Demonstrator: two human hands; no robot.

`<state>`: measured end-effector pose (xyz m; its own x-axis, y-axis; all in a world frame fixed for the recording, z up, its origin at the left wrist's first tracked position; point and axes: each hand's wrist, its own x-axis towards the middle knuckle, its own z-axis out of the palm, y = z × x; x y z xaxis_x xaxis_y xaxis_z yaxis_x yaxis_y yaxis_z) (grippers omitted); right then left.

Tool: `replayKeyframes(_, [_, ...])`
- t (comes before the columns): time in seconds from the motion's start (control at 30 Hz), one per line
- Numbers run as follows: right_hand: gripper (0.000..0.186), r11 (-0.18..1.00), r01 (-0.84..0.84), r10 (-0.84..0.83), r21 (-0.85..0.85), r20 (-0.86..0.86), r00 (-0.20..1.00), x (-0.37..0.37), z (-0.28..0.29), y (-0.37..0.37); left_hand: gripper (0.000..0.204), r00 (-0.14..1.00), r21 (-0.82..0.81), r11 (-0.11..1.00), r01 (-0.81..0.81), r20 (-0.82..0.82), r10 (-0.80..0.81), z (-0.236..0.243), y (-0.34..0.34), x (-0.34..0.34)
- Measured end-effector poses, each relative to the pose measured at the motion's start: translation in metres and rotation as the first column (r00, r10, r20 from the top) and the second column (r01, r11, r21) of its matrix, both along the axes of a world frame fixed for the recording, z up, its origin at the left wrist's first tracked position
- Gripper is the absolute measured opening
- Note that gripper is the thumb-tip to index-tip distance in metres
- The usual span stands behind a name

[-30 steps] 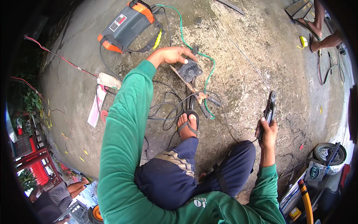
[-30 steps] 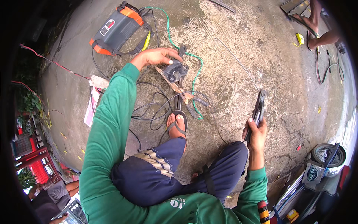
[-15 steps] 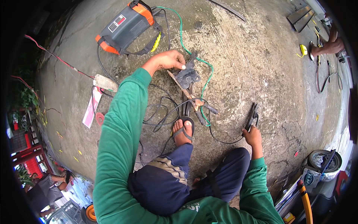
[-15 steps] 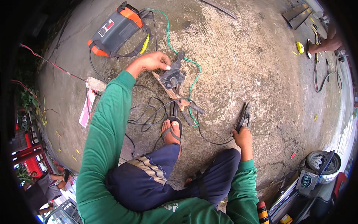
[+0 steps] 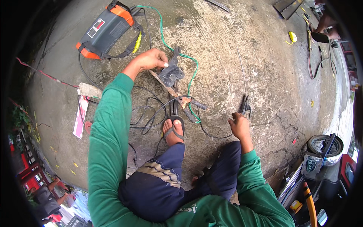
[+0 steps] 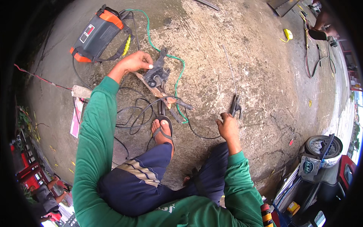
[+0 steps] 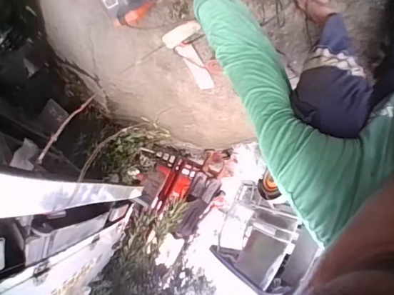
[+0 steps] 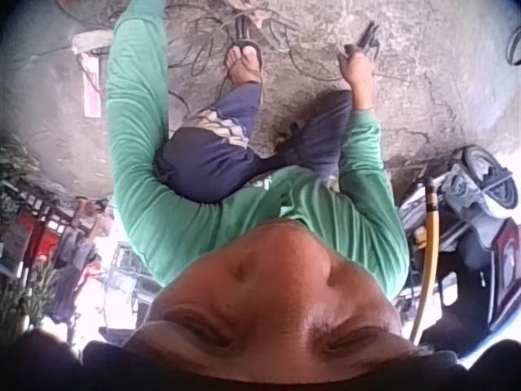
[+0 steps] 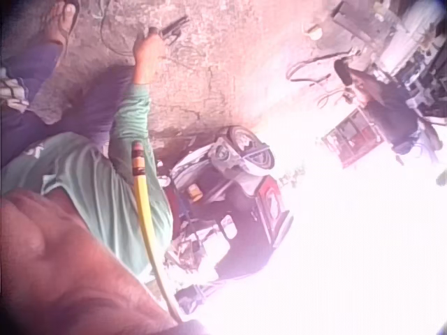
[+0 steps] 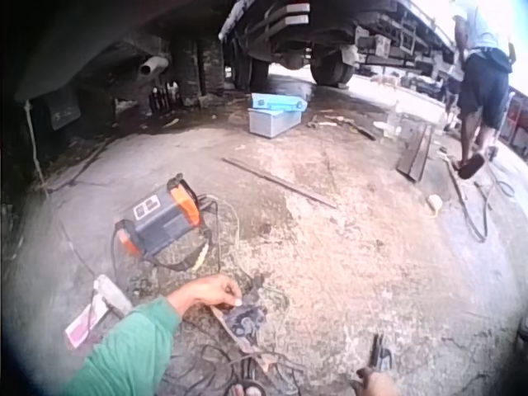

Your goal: The person sits on the floor and prepares a welding machine by plugging it in. They then pick up a metal part and a welding torch, attach a ground clamp to the part, and begin welding the metal piece on the ground.

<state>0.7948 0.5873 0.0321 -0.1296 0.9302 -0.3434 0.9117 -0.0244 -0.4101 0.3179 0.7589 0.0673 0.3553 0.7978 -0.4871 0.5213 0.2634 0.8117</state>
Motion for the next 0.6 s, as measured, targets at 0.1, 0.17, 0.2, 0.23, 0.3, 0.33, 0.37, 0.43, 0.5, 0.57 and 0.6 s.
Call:
replayKeyframes(0.1, [0.031,0.991,0.137,-0.126,-0.004,-0.424,0.897,-0.046,0.024,0.011,0.013,1.000,0.058,0.998,-0.028,0.007,0.027,0.003,0.002,0.011])
replayKeyframes(0.17, [0.036,0.992,0.120,-0.117,-0.033,-0.574,0.811,-0.085,0.025,0.036,0.014,0.998,0.071,0.997,-0.003,-0.066,0.008,0.010,0.004,0.017])
replayKeyframes(0.2, [0.039,0.994,0.108,-0.095,-0.019,-0.648,0.756,-0.110,0.025,0.051,0.014,0.997,0.040,0.999,-0.001,-0.079,0.004,0.012,0.004,0.016])
replayKeyframes(0.23, [0.041,0.994,0.098,-0.108,-0.052,-0.675,0.730,-0.134,0.024,0.068,0.014,0.998,0.046,0.999,-0.007,-0.069,0.010,0.011,0.004,0.017])
replayKeyframes(0.3, [0.044,0.981,0.054,-0.175,-0.189,-0.718,0.674,-0.182,0.025,0.097,0.013,0.998,0.056,0.998,-0.026,-0.060,0.030,0.006,0.000,0.010])
replayKeyframes(0.33, [0.046,0.958,0.026,-0.233,-0.287,-0.721,0.653,-0.203,0.027,0.108,0.013,0.998,0.050,0.998,-0.035,-0.050,0.038,0.003,-0.003,0.007])
replayKeyframes(0.37, [0.042,0.900,-0.008,-0.347,-0.435,-0.729,0.589,-0.217,0.029,0.115,0.013,0.999,0.047,0.998,-0.039,-0.034,0.041,0.002,-0.003,0.008])
replayKeyframes(0.43, [0.039,0.883,-0.009,-0.382,-0.469,-0.731,0.566,-0.227,0.026,0.121,0.012,0.998,0.065,0.996,-0.057,-0.017,0.058,0.001,-0.004,0.008])
replayKeyframes(0.5, [0.036,0.856,0.014,-0.447,-0.517,-0.726,0.523,-0.230,0.030,0.119,0.011,0.997,0.082,0.994,-0.071,-0.019,0.073,0.002,-0.007,0.012])
replayKeyframes(0.57, [0.036,0.852,0.007,-0.452,-0.524,-0.729,0.514,-0.228,0.029,0.121,0.011,0.996,0.099,0.991,-0.089,-0.010,0.090,0.004,-0.007,0.015])
replayKeyframes(0.6, [0.036,0.850,0.003,-0.455,-0.527,-0.731,0.508,-0.227,0.030,0.121,0.012,0.995,0.098,0.990,-0.100,-0.015,0.102,0.004,-0.009,0.015])
